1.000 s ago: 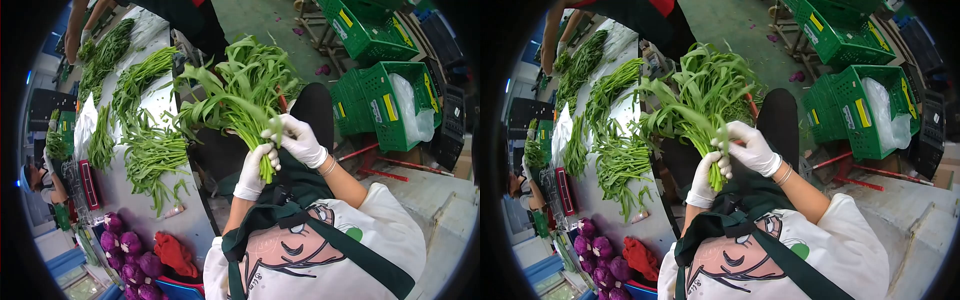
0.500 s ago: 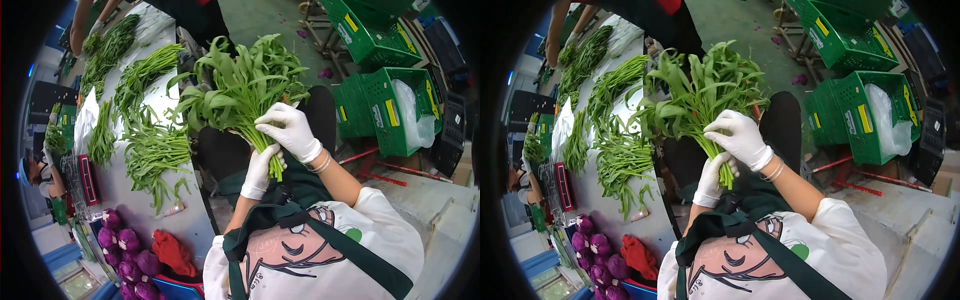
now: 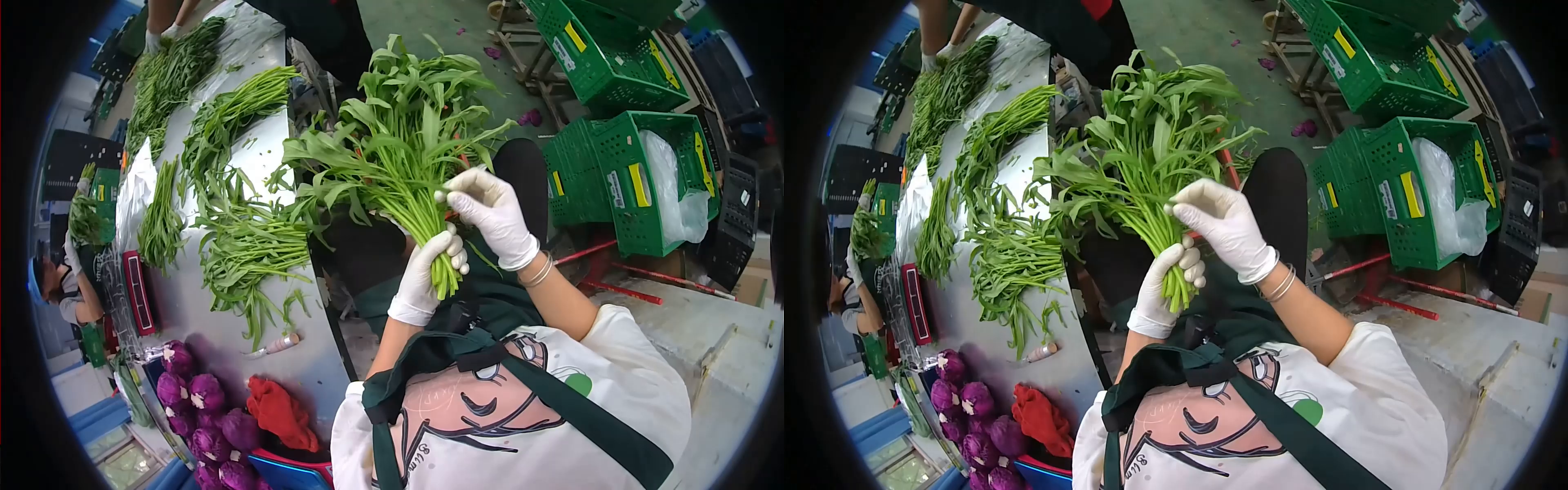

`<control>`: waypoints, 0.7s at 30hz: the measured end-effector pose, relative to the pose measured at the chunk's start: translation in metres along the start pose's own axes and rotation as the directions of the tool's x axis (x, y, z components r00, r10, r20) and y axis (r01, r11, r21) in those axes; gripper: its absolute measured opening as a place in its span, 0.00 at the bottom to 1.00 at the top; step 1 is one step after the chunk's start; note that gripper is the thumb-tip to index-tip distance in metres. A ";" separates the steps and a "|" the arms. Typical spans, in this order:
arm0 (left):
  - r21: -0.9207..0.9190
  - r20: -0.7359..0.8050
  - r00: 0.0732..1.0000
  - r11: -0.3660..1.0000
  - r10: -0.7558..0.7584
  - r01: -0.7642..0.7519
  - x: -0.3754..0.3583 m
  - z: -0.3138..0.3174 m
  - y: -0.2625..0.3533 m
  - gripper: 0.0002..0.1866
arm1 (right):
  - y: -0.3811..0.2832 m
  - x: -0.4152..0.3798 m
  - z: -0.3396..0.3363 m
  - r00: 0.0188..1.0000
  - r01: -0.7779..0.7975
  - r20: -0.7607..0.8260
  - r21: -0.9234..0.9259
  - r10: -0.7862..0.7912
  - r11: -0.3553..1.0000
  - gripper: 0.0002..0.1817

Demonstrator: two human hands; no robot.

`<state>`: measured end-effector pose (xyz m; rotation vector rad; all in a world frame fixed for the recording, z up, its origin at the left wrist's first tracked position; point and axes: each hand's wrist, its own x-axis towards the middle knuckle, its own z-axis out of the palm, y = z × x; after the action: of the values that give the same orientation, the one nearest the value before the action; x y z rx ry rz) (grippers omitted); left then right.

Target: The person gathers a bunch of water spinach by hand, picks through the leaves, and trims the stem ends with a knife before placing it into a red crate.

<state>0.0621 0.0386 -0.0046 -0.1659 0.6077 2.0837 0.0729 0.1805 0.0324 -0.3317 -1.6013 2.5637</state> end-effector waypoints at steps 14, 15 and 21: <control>-0.033 -0.095 0.972 0.975 0.215 -0.219 -0.001 -0.009 0.006 0.11 | 0.017 -0.033 -0.019 0.957 0.105 0.255 0.139 -0.138 0.985 0.06; 0.008 -0.112 0.970 0.977 0.213 -0.214 -0.001 -0.009 0.006 0.11 | 0.006 -0.038 -0.017 0.959 0.024 0.275 0.139 -0.062 0.990 0.04; 0.185 -0.214 0.955 0.968 0.208 -0.170 0.005 -0.011 0.001 0.11 | -0.011 -0.041 -0.014 0.862 0.322 0.497 -0.394 -0.095 0.861 0.05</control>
<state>0.0572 0.0367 -0.0157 -0.2673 0.9676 2.2033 0.1155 0.1898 0.0416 0.4573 -2.2667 2.1559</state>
